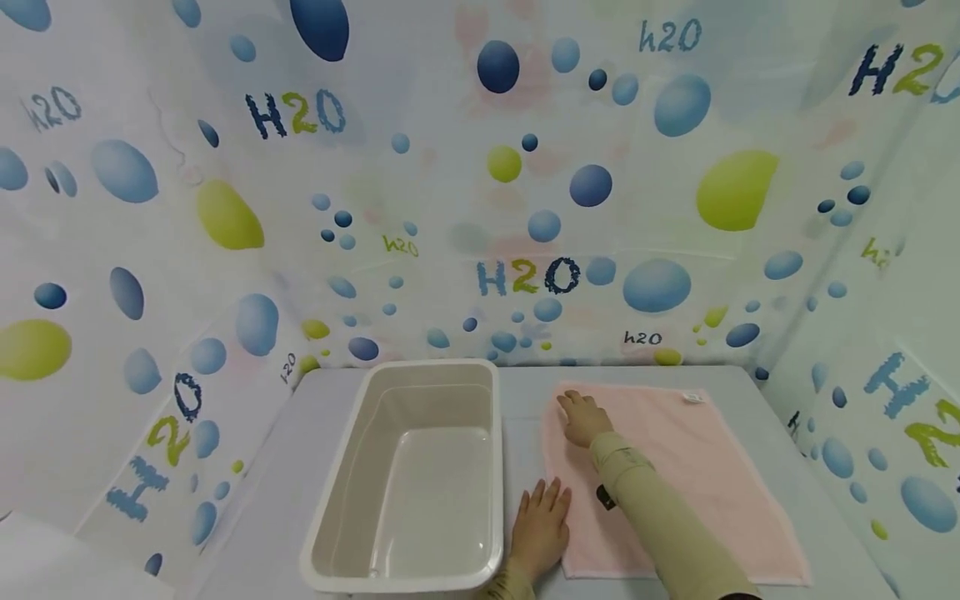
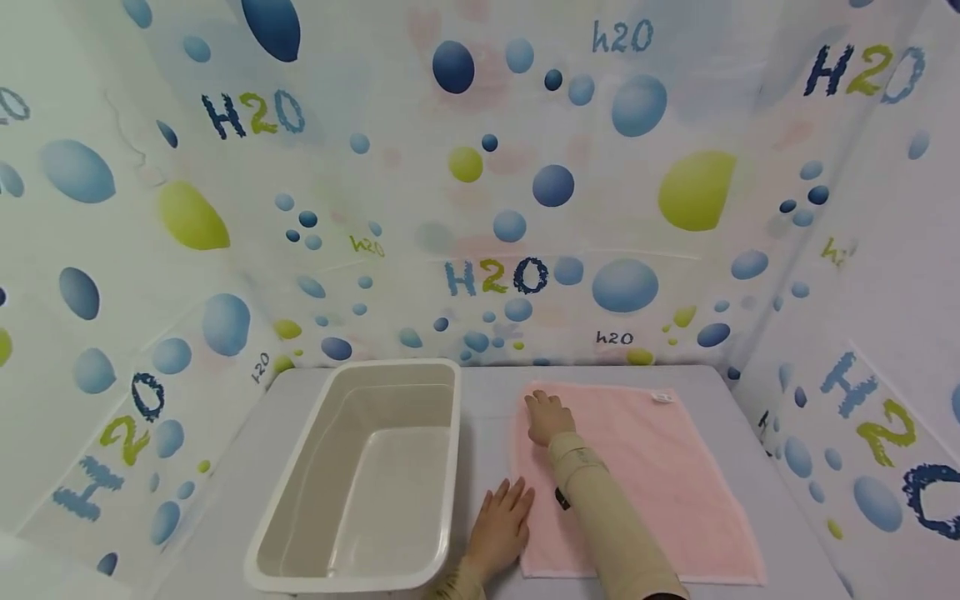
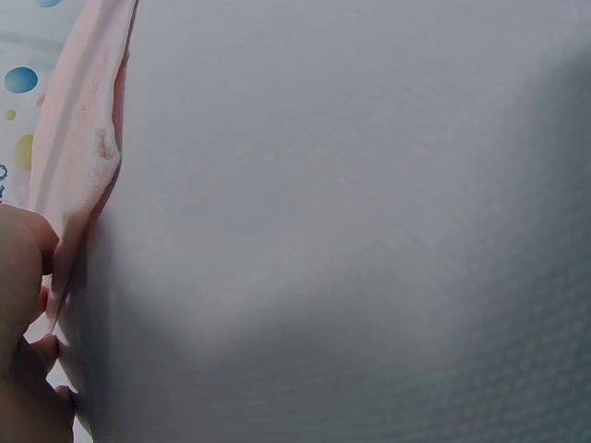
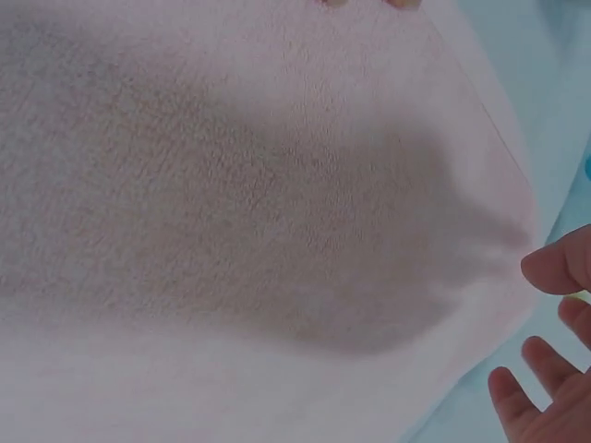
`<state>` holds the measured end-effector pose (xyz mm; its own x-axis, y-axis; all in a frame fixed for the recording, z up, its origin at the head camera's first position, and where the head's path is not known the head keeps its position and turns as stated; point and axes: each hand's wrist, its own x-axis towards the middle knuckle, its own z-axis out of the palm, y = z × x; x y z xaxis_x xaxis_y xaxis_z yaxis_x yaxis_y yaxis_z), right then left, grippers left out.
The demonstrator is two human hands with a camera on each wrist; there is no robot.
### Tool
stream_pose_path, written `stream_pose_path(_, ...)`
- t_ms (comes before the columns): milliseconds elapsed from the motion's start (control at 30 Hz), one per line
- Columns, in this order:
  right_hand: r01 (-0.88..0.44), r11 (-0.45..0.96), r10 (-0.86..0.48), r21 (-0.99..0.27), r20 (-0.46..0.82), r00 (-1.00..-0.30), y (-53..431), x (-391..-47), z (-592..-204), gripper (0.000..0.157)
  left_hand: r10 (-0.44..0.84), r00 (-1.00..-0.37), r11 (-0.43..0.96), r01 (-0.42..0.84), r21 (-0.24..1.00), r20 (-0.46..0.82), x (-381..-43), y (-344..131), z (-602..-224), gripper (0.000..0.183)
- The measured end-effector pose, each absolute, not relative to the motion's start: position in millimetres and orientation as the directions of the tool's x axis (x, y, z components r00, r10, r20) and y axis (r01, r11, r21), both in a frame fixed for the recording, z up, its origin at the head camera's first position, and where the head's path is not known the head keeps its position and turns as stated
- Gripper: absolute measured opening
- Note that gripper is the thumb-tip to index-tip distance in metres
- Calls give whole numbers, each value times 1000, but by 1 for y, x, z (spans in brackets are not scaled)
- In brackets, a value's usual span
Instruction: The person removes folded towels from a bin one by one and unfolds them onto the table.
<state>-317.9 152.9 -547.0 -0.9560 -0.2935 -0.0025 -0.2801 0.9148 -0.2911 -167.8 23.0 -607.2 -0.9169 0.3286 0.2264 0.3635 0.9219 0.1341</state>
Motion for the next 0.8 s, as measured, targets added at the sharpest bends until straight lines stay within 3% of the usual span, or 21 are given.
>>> stream_pose_path(300,-472,876,-477,-105,-33,-878,136,-318,-553,45,335,-908,927,365,83,250,-165,23,-604,42)
stream_pose_path(433,-466,885,-466,-28,-75,-881,137,-313,-556,42,345,-911,926,370,78,227,-164,24,-605,43)
stream_pose_path(800,-342,931,-350,-126,-44,-936,141,-307,-569,43,345,-886,926,374,39,310,-164,23,-606,43)
